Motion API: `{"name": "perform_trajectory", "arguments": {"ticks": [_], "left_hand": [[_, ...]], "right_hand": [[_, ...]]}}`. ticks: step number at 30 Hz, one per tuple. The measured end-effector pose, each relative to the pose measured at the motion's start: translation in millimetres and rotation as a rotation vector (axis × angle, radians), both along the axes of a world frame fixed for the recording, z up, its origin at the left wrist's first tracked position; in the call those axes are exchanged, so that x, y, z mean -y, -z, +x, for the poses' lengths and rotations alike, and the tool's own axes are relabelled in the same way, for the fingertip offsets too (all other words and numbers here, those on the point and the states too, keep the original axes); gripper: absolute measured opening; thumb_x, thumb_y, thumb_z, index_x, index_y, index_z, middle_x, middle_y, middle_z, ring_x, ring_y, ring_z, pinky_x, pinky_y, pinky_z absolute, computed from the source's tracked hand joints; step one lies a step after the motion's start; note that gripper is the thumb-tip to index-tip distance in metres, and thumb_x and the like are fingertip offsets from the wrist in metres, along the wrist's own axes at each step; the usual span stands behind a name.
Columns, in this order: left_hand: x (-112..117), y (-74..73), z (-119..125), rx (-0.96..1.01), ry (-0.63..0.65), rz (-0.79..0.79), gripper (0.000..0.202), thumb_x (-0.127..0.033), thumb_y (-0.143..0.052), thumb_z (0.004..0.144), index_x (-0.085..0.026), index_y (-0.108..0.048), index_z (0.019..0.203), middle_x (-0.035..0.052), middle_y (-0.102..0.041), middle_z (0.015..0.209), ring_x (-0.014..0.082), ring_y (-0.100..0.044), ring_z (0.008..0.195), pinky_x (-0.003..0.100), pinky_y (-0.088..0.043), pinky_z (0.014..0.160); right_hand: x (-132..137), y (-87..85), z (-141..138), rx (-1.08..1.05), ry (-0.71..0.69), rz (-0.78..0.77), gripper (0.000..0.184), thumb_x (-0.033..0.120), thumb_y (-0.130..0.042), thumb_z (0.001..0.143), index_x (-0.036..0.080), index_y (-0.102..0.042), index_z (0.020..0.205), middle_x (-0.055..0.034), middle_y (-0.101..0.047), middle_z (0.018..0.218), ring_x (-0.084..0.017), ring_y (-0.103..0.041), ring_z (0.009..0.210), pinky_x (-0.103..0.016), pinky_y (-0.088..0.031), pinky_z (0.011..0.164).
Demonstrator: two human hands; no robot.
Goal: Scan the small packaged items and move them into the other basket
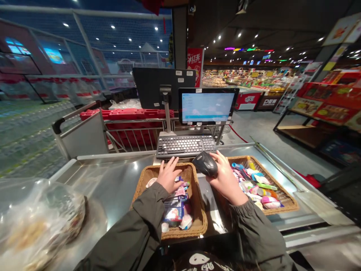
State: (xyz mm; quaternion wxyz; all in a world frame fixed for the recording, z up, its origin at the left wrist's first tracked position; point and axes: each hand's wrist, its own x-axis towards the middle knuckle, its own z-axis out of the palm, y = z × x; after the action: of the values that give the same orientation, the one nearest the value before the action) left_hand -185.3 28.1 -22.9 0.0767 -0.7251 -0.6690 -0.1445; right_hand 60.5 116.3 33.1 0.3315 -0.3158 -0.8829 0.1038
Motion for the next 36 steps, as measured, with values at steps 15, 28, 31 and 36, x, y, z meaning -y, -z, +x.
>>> {"name": "perform_trajectory", "arguments": {"ticks": [15, 28, 31, 36], "left_hand": [[-138.5, 5.7, 143.7, -0.047, 0.304, -0.137, 0.039, -0.047, -0.069, 0.08, -0.025, -0.07, 0.113, 0.0126, -0.024, 0.161, 0.0367, -0.016, 0.149, 0.068, -0.007, 0.115], [-217.4, 58.1, 207.4, -0.231, 0.329, -0.401, 0.019, -0.025, -0.069, 0.077, -0.02, -0.075, 0.095, 0.0105, -0.026, 0.161, 0.0338, -0.018, 0.149, 0.066, -0.008, 0.116], [-227.0, 67.1, 210.0, -0.25, 0.333, -0.415, 0.014, -0.025, -0.065, 0.079, -0.021, -0.075, 0.089, 0.0077, -0.027, 0.161, 0.0327, -0.018, 0.149, 0.066, -0.007, 0.116], [-234.1, 79.3, 211.8, -0.252, 0.361, -0.416, 0.02, -0.021, -0.061, 0.08, -0.022, -0.075, 0.094, 0.0057, -0.025, 0.161, 0.0298, -0.015, 0.15, 0.06, -0.004, 0.12]], "right_hand": [[-36.1, -25.3, 122.3, -0.123, 0.333, 0.103, 0.041, 0.025, -0.062, 0.074, 0.019, -0.06, 0.115, -0.0163, -0.052, 0.137, -0.039, -0.03, 0.143, -0.064, -0.026, 0.114], [-82.0, -22.2, 158.2, -0.176, 0.342, 0.084, 0.04, 0.023, -0.062, 0.071, 0.018, -0.06, 0.111, -0.0169, -0.053, 0.137, -0.039, -0.03, 0.143, -0.066, -0.026, 0.114], [-91.7, -19.1, 163.7, -0.177, 0.328, 0.058, 0.039, 0.022, -0.062, 0.07, 0.018, -0.062, 0.109, -0.0171, -0.052, 0.138, -0.039, -0.029, 0.144, -0.065, -0.025, 0.114], [-108.2, -13.0, 168.2, -0.2, 0.311, 0.033, 0.036, 0.022, -0.063, 0.07, 0.019, -0.062, 0.106, -0.0167, -0.052, 0.137, -0.038, -0.029, 0.144, -0.064, -0.025, 0.115]]}}
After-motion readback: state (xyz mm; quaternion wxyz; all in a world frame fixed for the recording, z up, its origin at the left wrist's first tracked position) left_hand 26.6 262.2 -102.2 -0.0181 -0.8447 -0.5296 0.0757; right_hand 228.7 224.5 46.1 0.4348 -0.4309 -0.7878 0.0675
